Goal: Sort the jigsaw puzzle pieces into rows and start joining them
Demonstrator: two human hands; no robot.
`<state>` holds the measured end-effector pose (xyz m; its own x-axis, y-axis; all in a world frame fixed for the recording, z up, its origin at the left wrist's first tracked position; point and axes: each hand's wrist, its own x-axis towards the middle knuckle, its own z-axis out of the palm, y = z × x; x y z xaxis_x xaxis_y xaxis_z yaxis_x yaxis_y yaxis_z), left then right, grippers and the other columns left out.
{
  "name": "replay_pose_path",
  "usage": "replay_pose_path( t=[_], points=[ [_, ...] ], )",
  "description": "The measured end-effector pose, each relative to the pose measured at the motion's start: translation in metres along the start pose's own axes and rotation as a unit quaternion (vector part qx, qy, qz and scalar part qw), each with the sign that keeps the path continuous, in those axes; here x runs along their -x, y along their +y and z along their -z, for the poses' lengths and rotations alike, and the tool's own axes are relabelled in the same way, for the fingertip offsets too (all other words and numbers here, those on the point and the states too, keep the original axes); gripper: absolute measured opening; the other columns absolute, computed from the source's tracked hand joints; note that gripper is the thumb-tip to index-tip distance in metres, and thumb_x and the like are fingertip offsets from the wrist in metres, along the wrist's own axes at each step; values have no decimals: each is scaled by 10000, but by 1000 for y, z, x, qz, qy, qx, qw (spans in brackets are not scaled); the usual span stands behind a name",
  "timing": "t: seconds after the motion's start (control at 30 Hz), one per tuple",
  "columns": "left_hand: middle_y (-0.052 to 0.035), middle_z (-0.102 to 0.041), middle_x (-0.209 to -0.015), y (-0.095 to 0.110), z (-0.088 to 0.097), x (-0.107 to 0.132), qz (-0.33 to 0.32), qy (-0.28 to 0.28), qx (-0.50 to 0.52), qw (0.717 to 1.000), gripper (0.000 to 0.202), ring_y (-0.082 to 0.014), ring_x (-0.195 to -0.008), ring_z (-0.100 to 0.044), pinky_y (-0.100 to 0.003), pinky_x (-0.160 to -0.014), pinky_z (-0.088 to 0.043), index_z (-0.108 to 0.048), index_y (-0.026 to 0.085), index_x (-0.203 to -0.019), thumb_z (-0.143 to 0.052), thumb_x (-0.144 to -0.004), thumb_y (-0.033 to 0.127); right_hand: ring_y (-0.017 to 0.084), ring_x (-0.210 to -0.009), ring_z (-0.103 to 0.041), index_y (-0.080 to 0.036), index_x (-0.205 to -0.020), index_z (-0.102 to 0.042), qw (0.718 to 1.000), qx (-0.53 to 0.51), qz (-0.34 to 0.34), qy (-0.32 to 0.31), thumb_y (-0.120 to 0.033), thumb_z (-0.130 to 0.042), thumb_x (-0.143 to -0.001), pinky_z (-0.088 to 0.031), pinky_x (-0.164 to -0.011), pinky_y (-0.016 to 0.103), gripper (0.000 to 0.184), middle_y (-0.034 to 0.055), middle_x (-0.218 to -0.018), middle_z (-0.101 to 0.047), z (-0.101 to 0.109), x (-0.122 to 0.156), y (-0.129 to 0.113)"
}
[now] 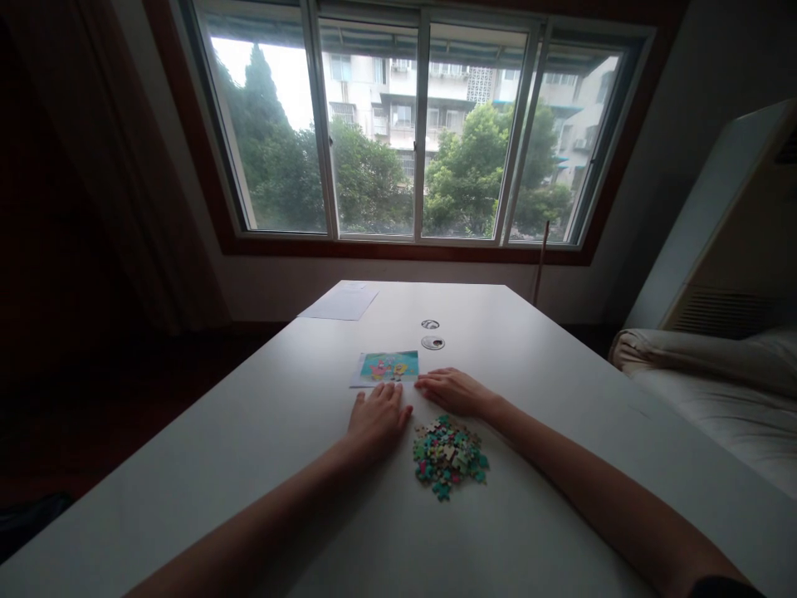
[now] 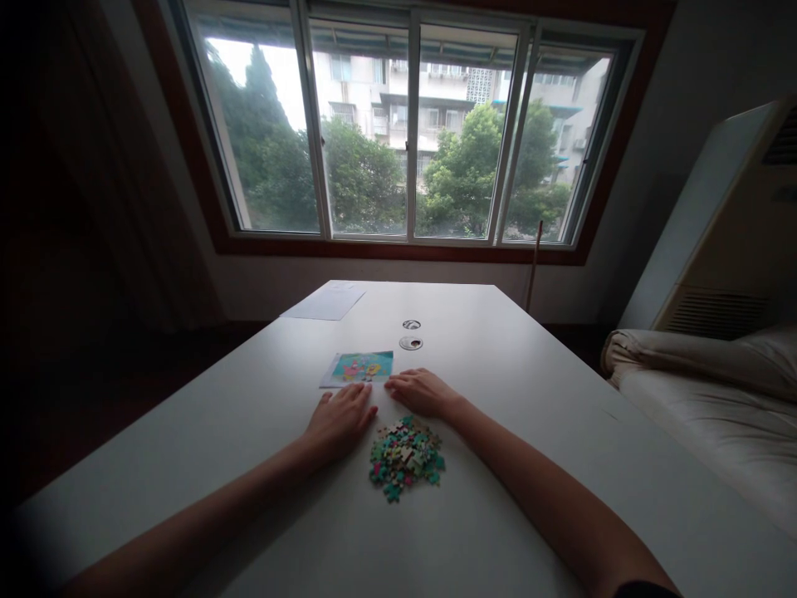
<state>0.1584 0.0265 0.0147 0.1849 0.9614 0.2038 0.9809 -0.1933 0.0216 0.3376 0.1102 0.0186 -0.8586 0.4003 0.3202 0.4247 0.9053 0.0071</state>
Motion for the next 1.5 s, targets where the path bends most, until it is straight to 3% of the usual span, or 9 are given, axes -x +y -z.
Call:
replay_pose_path(
  t=[0.37, 0.63, 0.77, 1.0, 1.33, 1.5],
  points=[
    [-125, -416, -1314, -1, -1, 1, -4, -19, 15, 1000, 481, -292, -1200, -353, -537, -912, -295, -385, 145, -1271, -293, -865, 386, 174, -1031, -543, -186, -1108, -542, 999, -29, 8, 13, -237, -412, -859, -407, -908, 321, 286, 76, -1132, -584, -6, 3, 6],
    [-117, -383, -1339, 0, -4, 2, 10, -22, 27, 999, 498, -277, -1225, -324, -530, -935, -284, -362, 138, -1287, -276, -865, 387, 176, -1107, -487, -185, -1143, -531, 989, -142, -32, -8, -285, -355, -884, -378, -948, 348, 329, 89, -1188, -543, -6, 6, 13],
    [-112, -365, -1351, 1, -5, 3, 19, -27, 33, 999, 500, -266, -1240, -304, -526, -953, -268, -355, 127, -1289, -275, -864, 379, 164, -1038, -525, -177, -1088, -569, 974, -222, -52, 6, -307, -390, -872, -411, -903, 321, 310, 89, -1120, -577, 4, 19, 15],
    [-118, -361, -1352, 1, -7, 2, 21, -25, 33, 999, 495, -260, -1246, -294, -523, -960, -259, -352, 131, -1288, -272, -867, 379, 160, -941, -556, -193, -981, -631, 958, -285, -31, -32, -363, -513, -808, -429, -846, 299, 269, 83, -1025, -603, 33, 51, 1],
    [-135, -346, -1358, 0, -10, 2, 24, -24, 35, 999, 500, -278, -1253, -271, -525, -952, -262, -348, 127, -1294, -272, -868, 377, 158, -891, -564, -184, -887, -642, 956, -292, -33, -1, -353, -598, -741, -436, -809, 293, 227, 76, -961, -619, 34, 54, -6],
    [-125, -349, -1354, -2, -9, 0, 2, -4, 57, 998, 489, -277, -1264, -240, -463, -979, -264, -371, 130, -1278, -357, -841, 349, 138, -770, -578, -168, -835, -632, 939, -332, -85, -4, -361, -581, -750, -455, -654, 250, 217, 53, -848, -643, 36, 57, -3]
  ],
)
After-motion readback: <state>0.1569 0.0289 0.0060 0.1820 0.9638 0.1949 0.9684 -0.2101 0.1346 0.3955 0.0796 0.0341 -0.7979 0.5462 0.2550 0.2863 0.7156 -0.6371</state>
